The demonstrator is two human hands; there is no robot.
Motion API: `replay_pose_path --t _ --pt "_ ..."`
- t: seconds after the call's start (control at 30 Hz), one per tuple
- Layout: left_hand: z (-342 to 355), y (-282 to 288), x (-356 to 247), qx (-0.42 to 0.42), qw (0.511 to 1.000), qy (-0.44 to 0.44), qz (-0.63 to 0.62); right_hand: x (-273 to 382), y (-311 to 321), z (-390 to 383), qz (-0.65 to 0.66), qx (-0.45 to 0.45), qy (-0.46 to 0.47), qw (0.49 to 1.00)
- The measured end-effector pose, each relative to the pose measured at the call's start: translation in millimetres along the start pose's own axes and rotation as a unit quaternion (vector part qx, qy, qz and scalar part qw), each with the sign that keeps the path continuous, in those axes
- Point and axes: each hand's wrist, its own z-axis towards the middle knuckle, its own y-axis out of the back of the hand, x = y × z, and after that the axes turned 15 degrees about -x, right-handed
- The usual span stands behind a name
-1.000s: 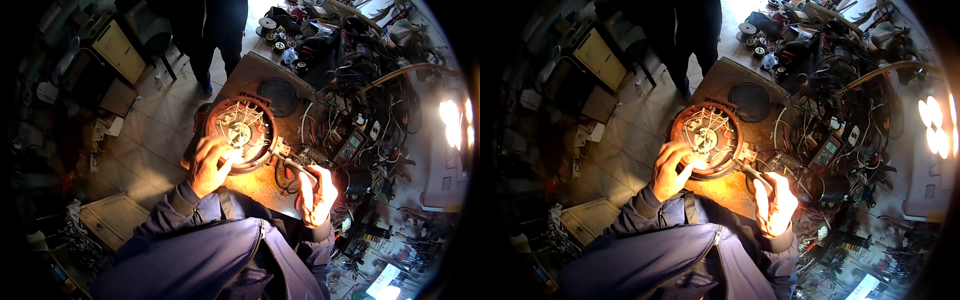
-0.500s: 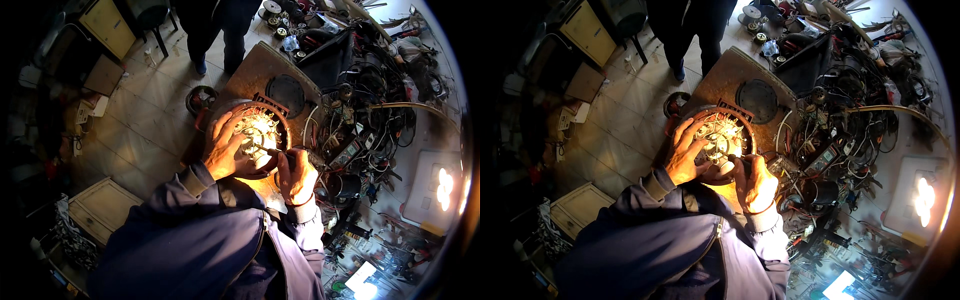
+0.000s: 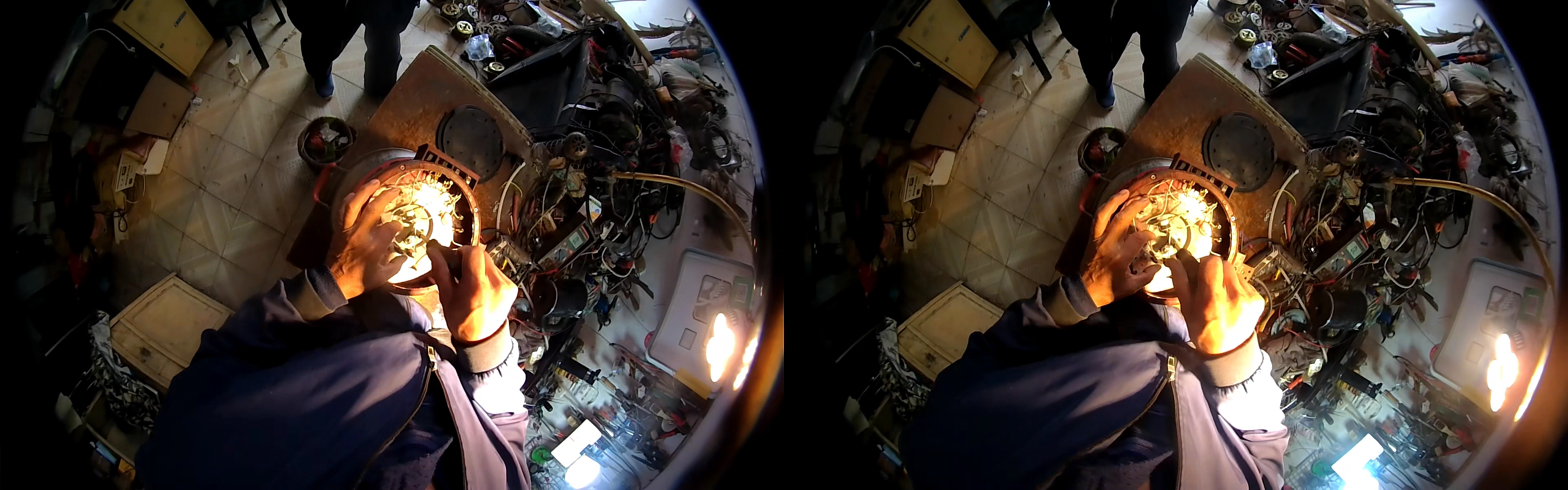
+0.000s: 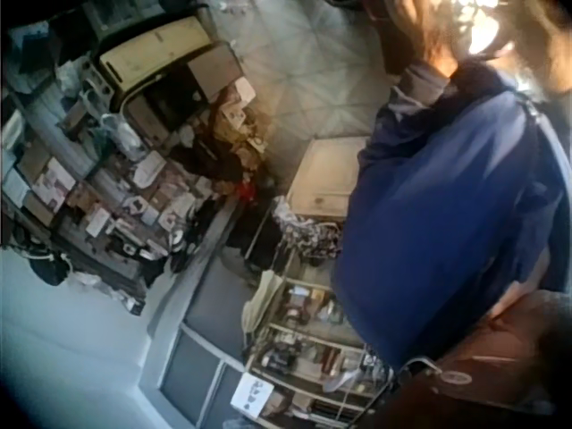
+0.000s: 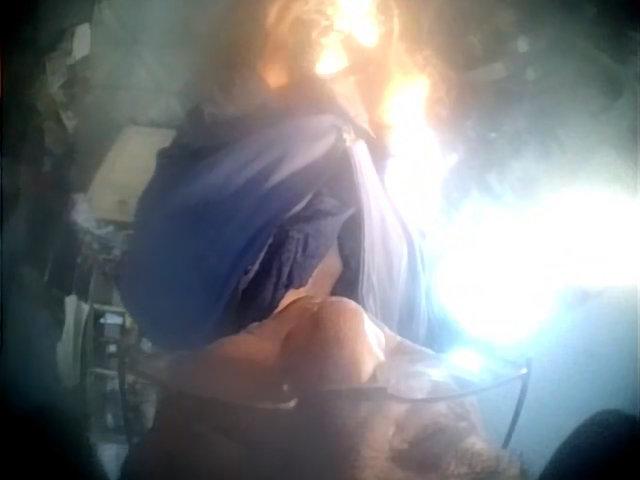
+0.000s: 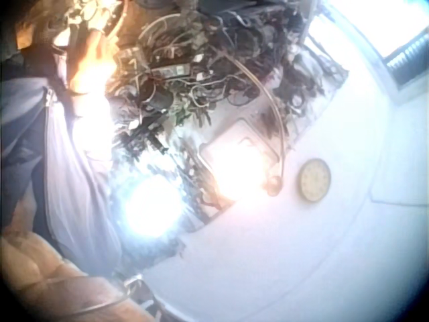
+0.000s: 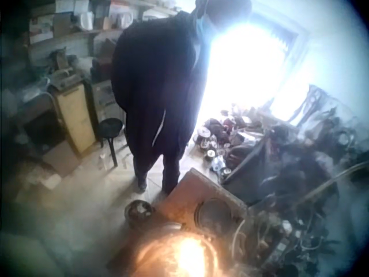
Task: The person works on a circular electronic component, likely a motor stator, using a soldering iron and pliers. They remove a cover, solder wires to the internal windings, and retrieve small parts from a plastic bag to continue the repair.
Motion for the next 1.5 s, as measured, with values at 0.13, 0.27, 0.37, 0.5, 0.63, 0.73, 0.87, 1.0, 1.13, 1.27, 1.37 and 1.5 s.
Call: replay_pose_path --t 0.13,0.27,0.37,0.5,0.63,0.73,0.87,1.0,1.13,1.27,1.37,1.5 --pt "1 4 -2 0.016 1.0 0.005 0.008 10 -9 4 -0.041 0.01 -0.042 0.998" --pt "2 5 -2 0.032 0.999 0.008 0.009 -1 -7 10 0.072 0.062 0.024 0.995" --pt "2 6 -2 0.026 1.0 0.015 -0.008 -6 10 32 0.079 0.181 0.127 0.972" --pt "2 2 1 0.002 1.0 0.006 -0.003 -4 14 32 0.099 0.196 0.028 0.975" --pt "2 1 0 0.01 1.0 0.01 0.0 2 13 26 -0.073 0.212 0.069 0.972" --pt "2 3 0 0.015 1.0 0.005 -0.001 -16 4 30 0.073 0.163 0.15 0.972" --pt "4 6 0 0.03 1.0 0.006 0.004 -7 9 25 -0.026 0.156 0.015 0.987" --pt "-1 4 1 0.024 1.0 0.008 -0.006 -15 7 29 -0.001 0.158 0.153 0.976" --pt "0 4 2 0.027 0.999 0.015 -0.014 1 12 27 -0.035 0.203 0.056 0.977" --pt "0 3 2 0.012 1.0 0.008 -0.023 -12 8 29 -0.02 0.198 0.08 0.977" --pt "1 4 1 0.023 1.0 0.008 -0.017 -15 -1 23 0.001 0.121 0.113 0.986" --pt "-2 2 4 0.009 1.0 0.006 -0.014 1 13 27 -0.03 0.203 0.057 0.977"
